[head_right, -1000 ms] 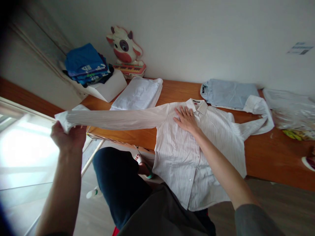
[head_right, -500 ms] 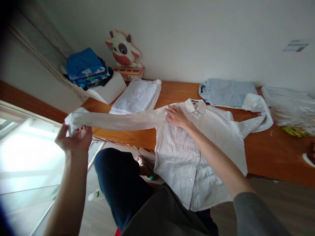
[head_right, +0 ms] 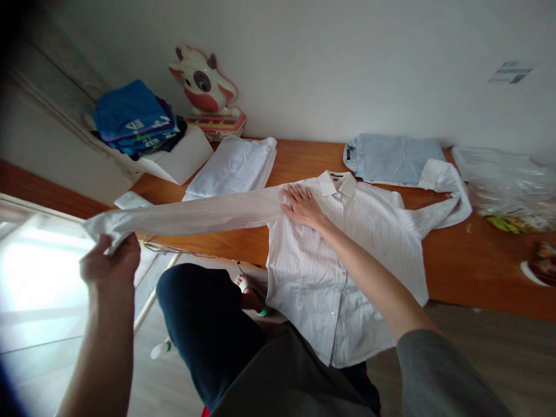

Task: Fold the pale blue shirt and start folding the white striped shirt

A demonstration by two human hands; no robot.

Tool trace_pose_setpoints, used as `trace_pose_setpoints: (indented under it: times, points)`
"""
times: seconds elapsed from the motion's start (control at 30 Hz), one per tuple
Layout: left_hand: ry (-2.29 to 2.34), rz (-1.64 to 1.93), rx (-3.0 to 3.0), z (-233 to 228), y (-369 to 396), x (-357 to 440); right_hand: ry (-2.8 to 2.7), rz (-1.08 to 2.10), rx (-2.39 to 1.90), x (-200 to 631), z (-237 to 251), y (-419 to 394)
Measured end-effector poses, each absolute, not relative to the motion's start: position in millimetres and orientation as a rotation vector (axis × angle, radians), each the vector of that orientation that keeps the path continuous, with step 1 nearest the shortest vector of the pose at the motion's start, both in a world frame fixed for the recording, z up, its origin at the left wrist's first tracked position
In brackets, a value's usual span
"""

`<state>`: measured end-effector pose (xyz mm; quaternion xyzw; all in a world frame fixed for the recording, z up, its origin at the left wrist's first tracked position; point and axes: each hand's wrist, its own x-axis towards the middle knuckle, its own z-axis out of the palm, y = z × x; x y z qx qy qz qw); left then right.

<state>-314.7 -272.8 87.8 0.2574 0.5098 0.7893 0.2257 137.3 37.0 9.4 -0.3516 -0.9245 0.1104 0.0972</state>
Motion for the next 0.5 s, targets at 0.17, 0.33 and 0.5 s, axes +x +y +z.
trace_pose_setpoints:
  times: [0.17, 0.33, 0.5]
  points:
    - [1.213, 2.215, 0.873, 183.6, -204.6, -248.0, -2.565, 0.608, -1.033, 135.6, 39.8, 18.2]
    - [0.939, 1.841, 1.26, 265.7, -167.3, -74.2, -1.88, 1.33, -0.657, 180.5, 109.3, -64.0]
    - [0.882, 1.217, 1.572, 271.2, -168.4, 13.5, -1.165, 1.731, -0.609, 254.1, 151.4, -153.7]
